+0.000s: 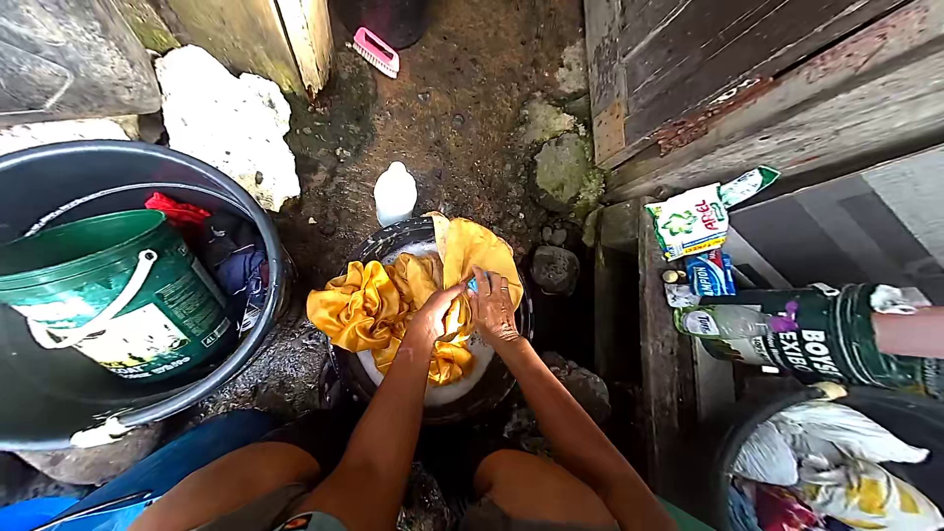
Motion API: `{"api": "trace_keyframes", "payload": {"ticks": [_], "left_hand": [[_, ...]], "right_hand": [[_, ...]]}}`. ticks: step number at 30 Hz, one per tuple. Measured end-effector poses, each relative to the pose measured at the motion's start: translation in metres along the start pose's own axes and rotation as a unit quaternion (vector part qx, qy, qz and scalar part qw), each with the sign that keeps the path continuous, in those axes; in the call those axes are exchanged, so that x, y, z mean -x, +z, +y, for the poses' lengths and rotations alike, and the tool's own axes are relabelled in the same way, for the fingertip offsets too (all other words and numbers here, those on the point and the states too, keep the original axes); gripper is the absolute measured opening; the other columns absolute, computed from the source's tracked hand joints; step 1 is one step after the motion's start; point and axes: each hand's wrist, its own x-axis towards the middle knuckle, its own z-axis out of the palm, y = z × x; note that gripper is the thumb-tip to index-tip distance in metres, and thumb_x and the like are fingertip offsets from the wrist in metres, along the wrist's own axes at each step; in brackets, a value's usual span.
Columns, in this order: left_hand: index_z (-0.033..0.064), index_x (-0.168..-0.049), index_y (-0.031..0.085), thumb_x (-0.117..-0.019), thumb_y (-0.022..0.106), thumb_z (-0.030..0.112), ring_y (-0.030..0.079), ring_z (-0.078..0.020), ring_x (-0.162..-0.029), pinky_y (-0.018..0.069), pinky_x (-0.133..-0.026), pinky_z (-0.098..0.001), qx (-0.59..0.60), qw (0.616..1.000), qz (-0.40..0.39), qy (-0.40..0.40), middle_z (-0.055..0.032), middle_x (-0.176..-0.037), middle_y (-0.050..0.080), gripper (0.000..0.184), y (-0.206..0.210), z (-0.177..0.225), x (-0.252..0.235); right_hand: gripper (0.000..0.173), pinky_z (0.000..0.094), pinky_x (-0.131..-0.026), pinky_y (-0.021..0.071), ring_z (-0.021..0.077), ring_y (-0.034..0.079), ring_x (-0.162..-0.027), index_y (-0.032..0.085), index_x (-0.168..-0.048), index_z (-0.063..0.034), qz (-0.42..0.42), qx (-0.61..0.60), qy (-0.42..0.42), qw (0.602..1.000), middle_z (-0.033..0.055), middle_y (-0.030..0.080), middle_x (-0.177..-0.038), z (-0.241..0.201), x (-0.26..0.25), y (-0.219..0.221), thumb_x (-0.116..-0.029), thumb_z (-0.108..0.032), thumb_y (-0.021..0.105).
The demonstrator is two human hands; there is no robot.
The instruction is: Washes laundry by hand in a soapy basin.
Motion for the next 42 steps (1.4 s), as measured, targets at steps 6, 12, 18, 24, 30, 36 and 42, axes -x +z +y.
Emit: {"api": "trace_keyframes", "payload": {"ticks": [6, 12, 18, 24, 30, 36, 42], "left_hand": [[0.0085, -0.122, 0.06, -0.1042, 0.053, 0.039, 0.064, -0.017, -0.081, 0.0547, -0.071, -0.0333, 0.094, 0.996, 0.01, -0.011, -0.0086, -0.096, 0.065, 0.036, 0.006, -0.006, -0.001], [0.0093, -0.109, 0.063, -0.1041, 0.053, 0.038, 0.06, -0.012, -0.066, 0.0517, -0.058, -0.0271, 0.105, 0.994, 0.02, 0.01, -0.0046, -0.081, 0.062, 0.031, 0.015, -0.003, 0.002], [0.0079, -0.122, 0.058, -0.1047, 0.053, 0.037, 0.063, -0.0168, -0.078, 0.0546, -0.069, -0.0327, 0.083, 0.996, 0.003, -0.017, -0.0091, -0.094, 0.064, 0.034, 0.023, -0.008, 0.006], [0.0111, -0.12, 0.06, -0.1045, 0.052, 0.039, 0.064, -0.0154, -0.079, 0.0544, -0.067, -0.0315, 0.086, 0.996, 0.011, -0.012, -0.0067, -0.095, 0.066, 0.033, 0.022, -0.02, 0.002], [0.011, -0.135, 0.057, -0.0997, 0.059, 0.048, 0.064, -0.0224, -0.106, 0.0552, -0.087, -0.0432, -0.044, 0.999, 0.003, 0.005, -0.0116, -0.121, 0.066, 0.052, 0.01, -0.01, 0.002], [0.0106, -0.129, 0.056, -0.1023, 0.056, 0.044, 0.062, -0.0135, -0.084, 0.0545, -0.072, -0.0324, -0.049, 0.998, 0.024, 0.023, -0.0064, -0.103, 0.064, 0.043, 0.01, -0.014, -0.001], [0.0078, -0.141, 0.052, -0.1031, 0.055, 0.044, 0.063, -0.0223, -0.111, 0.0535, -0.092, -0.0441, -0.068, 0.997, 0.025, 0.039, -0.0139, -0.127, 0.063, 0.052, 0.008, -0.005, 0.001]], "right_hand": [[0.048, 0.0623, -0.099, 0.048, 0.0503, 0.054, -0.125, 0.051, -0.149, -0.0062, 0.014, -0.007, 0.011, 1.0, 0.0306, 0.055, -0.137, 0.001, -0.001, 0.004, -0.1039, -0.024, 0.051], [0.047, 0.0619, -0.099, 0.0484, 0.0515, 0.056, -0.122, 0.055, -0.145, -0.0033, 0.064, -0.015, -0.016, 0.998, 0.032, 0.057, -0.133, -0.008, 0.005, 0.008, -0.1009, -0.021, 0.052], [0.052, 0.0625, -0.106, 0.0431, 0.0523, 0.049, -0.13, 0.045, -0.151, 0.001, 0.047, -0.049, 0.094, 0.993, 0.0345, 0.05, -0.138, 0.012, -0.008, -0.004, -0.1038, -0.02, 0.051], [0.057, 0.0621, -0.105, 0.0456, 0.0519, 0.052, -0.129, 0.044, -0.15, 0.0032, 0.042, -0.091, 0.065, 0.993, 0.0337, 0.053, -0.139, 0.011, 0.008, 0.001, -0.0988, -0.015, 0.06], [0.051, 0.0412, -0.099, 0.0533, 0.0221, 0.063, -0.121, 0.044, -0.152, -0.0045, 0.071, -0.41, 0.256, 0.872, 0.0142, 0.06, -0.143, 0.062, 0.038, -0.076, -0.1024, -0.009, 0.053], [0.03, 0.0505, -0.092, 0.055, 0.032, 0.068, -0.099, 0.065, -0.121, 0.0079, -0.029, -0.274, 0.437, 0.856, 0.0253, 0.068, -0.111, 0.11, 0.13, -0.087, -0.0959, -0.009, 0.069], [0.05, 0.0561, -0.106, 0.0448, 0.0419, 0.057, -0.124, 0.057, -0.133, 0.0099, -0.336, -0.117, 0.526, 0.772, 0.0324, 0.057, -0.135, 0.111, 0.182, -0.059, -0.0976, -0.023, 0.071]]}}
